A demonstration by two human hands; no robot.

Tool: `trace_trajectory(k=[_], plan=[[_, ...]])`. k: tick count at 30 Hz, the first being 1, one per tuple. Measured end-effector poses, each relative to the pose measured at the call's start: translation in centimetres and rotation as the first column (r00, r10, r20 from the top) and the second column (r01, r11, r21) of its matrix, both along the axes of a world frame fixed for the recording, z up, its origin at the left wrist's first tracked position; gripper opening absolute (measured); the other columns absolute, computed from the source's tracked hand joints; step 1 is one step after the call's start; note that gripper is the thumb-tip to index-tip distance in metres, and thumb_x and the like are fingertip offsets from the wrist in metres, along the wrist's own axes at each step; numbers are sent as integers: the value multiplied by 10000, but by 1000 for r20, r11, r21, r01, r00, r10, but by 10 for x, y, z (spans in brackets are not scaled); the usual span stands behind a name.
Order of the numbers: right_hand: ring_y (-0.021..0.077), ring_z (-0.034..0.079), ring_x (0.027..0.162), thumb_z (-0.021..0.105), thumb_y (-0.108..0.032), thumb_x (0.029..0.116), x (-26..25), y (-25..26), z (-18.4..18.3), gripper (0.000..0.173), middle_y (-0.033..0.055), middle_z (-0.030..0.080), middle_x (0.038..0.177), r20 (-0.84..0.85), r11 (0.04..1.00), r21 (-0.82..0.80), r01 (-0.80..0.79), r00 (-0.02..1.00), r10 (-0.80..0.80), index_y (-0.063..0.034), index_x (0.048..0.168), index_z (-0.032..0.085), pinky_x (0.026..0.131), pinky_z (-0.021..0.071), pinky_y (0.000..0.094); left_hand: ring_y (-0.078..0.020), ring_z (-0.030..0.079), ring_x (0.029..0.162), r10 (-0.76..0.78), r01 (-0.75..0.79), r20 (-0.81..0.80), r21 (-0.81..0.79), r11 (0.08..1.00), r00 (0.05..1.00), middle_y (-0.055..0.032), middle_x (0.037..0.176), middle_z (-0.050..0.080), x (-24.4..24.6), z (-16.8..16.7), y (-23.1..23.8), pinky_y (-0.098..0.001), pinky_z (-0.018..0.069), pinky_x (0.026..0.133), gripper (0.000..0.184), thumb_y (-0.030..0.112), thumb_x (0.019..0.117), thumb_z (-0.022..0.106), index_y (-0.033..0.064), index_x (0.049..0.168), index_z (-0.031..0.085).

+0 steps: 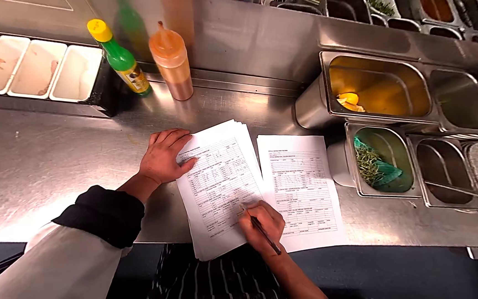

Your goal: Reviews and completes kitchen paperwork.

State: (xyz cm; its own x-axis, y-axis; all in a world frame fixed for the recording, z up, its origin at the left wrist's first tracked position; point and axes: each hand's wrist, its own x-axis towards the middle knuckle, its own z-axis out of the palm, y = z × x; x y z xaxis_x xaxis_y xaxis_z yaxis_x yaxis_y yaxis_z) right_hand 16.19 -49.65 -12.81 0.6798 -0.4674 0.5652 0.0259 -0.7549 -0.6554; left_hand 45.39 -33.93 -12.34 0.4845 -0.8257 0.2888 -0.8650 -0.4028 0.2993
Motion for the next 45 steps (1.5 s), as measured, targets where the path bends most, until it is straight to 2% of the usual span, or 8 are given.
trace_trajectory(k=[3, 9, 14, 16, 21, 24, 37, 45], plan=[[97, 703, 724, 656, -127, 882, -12, 19, -2, 128, 28, 709, 771, 20, 995, 20, -100, 995, 99, -102, 757, 644, 629, 592, 219, -312, 558, 1329, 1, -1, -5, 3, 1000, 1000, -95, 1408, 633, 0, 1, 1, -561, 395, 1072, 674, 623, 894, 533, 114, 1309, 687], [82, 709, 746, 659, -117, 885, -6, 19, 1, 119, 37, 726, 785, -36, 969, 226, -104, 993, 115, -78, 773, 673, 647, 594, 212, -315, 556, 1331, -2, 2, -13, 4, 1000, 1000, -99, 1412, 629, -1, 1, 1, -563, 391, 1078, 673, 619, 907, 533, 106, 1319, 675], [92, 699, 713, 672, -110, 865, 6, 15, 2, 98, 48, 723, 769, -73, 996, 40, -83, 994, 86, -69, 779, 689, 635, 586, 215, -358, 556, 1319, 14, -14, -21, 15, 1000, 1000, -143, 1420, 610, -2, 2, 0, -590, 398, 1071, 721, 661, 878, 555, 111, 1329, 671], [107, 716, 764, 673, -101, 872, 7, 24, 5, 77, 54, 728, 808, -66, 990, 17, -139, 988, 140, -76, 800, 679, 677, 605, 225, -353, 555, 1322, 23, -23, -21, 21, 1000, 1000, -137, 1421, 610, -1, 2, 0, -584, 402, 1072, 714, 650, 868, 570, 116, 1331, 672], [126, 722, 762, 661, -104, 880, 7, 33, -5, 114, 56, 734, 809, -20, 981, -57, -184, 983, 183, -92, 767, 671, 658, 601, 238, -316, 518, 1364, 45, -38, -60, 114, 993, 997, -103, 1472, 574, -2, 9, -1, -545, 372, 1109, 692, 625, 871, 600, 142, 1363, 654], [137, 721, 767, 664, -90, 888, 8, 33, -5, 120, 66, 735, 812, -48, 977, -82, -194, 980, 191, -79, 771, 691, 661, 596, 240, -326, 530, 1350, 33, -29, -47, 84, 996, 998, -114, 1460, 583, -2, 6, 0, -556, 383, 1095, 699, 630, 868, 597, 132, 1354, 658], [141, 723, 776, 664, -84, 884, 6, 34, -7, 129, 68, 733, 808, -24, 984, -82, -159, 987, 158, -76, 756, 681, 676, 597, 237, -329, 516, 1369, 36, -30, -53, 98, 995, 998, -111, 1466, 580, -2, 9, -1, -564, 375, 1106, 686, 625, 876, 601, 134, 1352, 661], [140, 716, 759, 666, -79, 881, 7, 33, -7, 110, 72, 728, 801, -28, 988, -73, -136, 990, 135, -65, 774, 689, 652, 594, 236, -352, 556, 1318, 12, -11, -17, 22, 1000, 1000, -141, 1424, 606, -1, 2, 0, -582, 403, 1059, 697, 637, 875, 562, 105, 1311, 678]])
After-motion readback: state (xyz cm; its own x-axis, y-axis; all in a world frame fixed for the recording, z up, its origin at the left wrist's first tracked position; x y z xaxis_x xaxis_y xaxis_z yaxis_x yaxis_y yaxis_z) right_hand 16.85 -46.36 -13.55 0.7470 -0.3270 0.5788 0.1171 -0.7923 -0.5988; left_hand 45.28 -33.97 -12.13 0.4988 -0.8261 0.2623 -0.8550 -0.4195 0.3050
